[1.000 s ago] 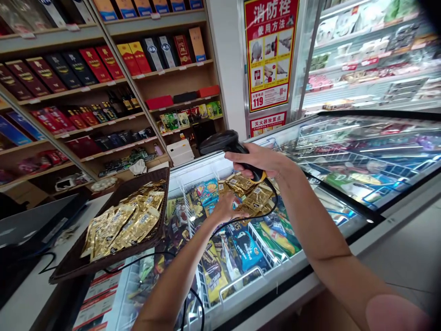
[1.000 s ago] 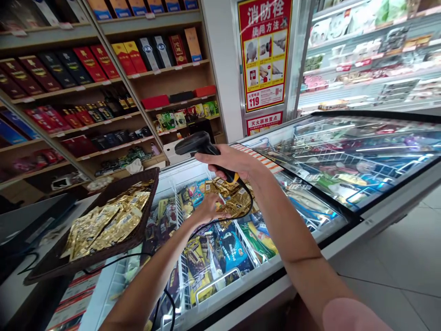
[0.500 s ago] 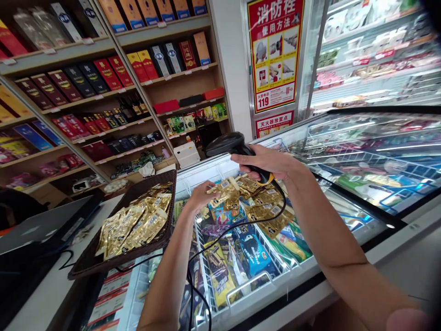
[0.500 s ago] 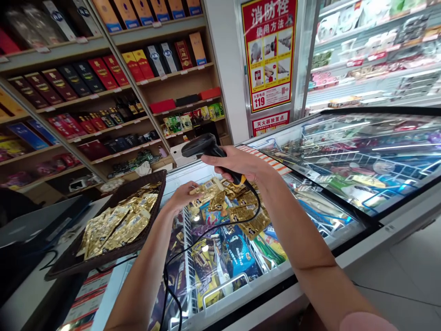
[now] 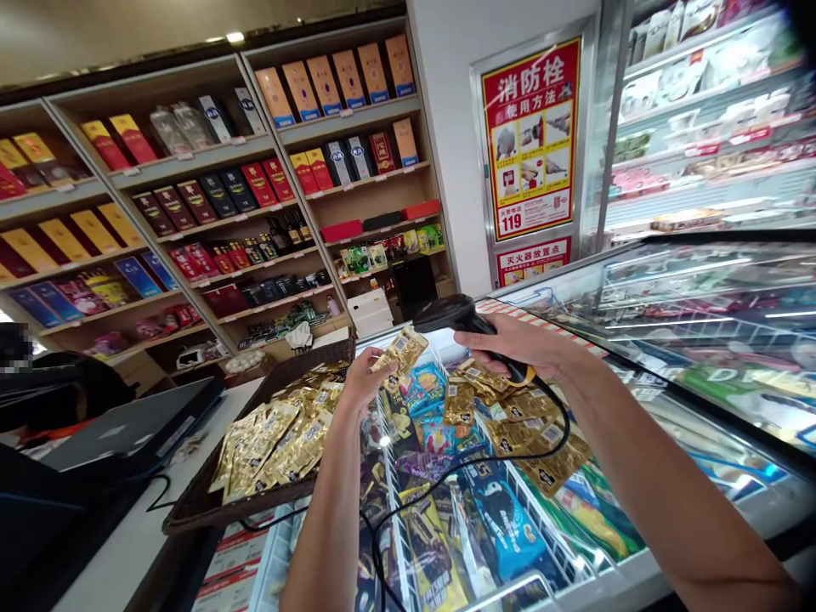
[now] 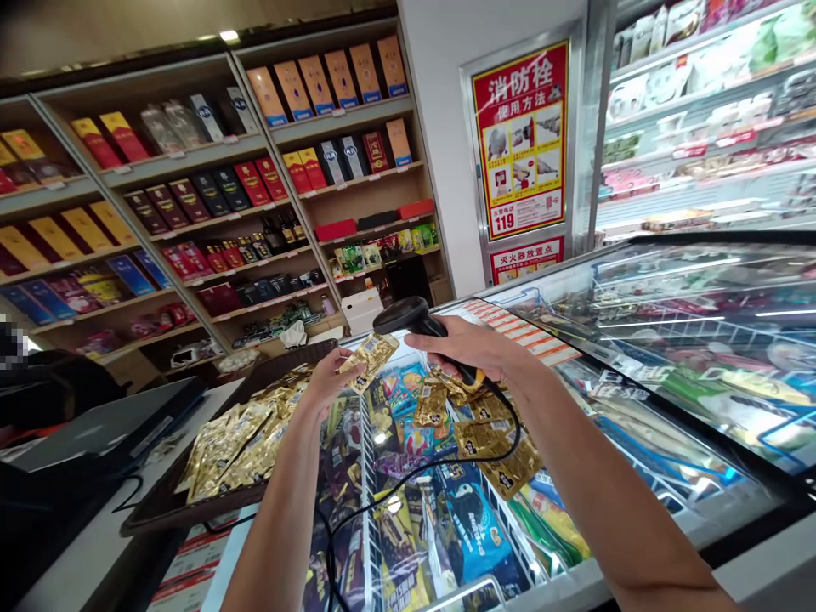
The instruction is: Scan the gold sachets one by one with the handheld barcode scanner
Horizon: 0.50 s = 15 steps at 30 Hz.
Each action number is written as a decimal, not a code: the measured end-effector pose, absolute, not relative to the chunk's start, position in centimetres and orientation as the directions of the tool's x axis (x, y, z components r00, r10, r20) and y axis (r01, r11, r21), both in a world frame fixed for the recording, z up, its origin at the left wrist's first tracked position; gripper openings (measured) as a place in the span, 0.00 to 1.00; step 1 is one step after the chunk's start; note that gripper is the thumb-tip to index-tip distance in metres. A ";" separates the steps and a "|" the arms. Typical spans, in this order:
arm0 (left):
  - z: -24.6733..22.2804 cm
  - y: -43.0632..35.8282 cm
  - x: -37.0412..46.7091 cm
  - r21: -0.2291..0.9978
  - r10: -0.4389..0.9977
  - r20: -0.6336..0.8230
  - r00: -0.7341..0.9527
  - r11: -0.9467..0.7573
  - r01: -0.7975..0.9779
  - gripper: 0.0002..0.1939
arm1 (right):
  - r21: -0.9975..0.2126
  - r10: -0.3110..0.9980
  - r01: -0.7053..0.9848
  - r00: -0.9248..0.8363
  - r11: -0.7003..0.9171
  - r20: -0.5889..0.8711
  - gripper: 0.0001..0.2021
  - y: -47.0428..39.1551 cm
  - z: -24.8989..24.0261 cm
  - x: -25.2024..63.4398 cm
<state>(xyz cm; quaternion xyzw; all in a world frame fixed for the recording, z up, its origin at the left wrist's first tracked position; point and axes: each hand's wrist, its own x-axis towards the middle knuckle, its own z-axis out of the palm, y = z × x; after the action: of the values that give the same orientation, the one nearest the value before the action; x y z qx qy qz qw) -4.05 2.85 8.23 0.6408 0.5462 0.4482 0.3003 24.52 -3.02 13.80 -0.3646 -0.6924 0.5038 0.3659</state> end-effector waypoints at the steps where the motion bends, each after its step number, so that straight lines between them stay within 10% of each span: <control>1: 8.3 2.8 -4.1 0.875 0.968 0.252 -0.004 -0.226 0.428 0.17 | -0.965 0.870 0.135 -0.474 0.225 0.136 0.26 -3.0 13.7 24.4; 15: 8.7 2.5 -4.3 0.903 0.967 0.249 -0.049 -0.213 0.372 0.17 | -0.946 0.852 0.197 -0.508 0.256 0.125 0.25 -3.0 13.3 24.3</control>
<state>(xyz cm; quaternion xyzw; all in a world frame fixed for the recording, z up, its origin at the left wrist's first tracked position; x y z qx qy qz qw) -4.33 2.47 8.68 0.6151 0.5442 0.4779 0.3116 24.28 -3.03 13.28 -0.3652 -0.7181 0.4884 0.3353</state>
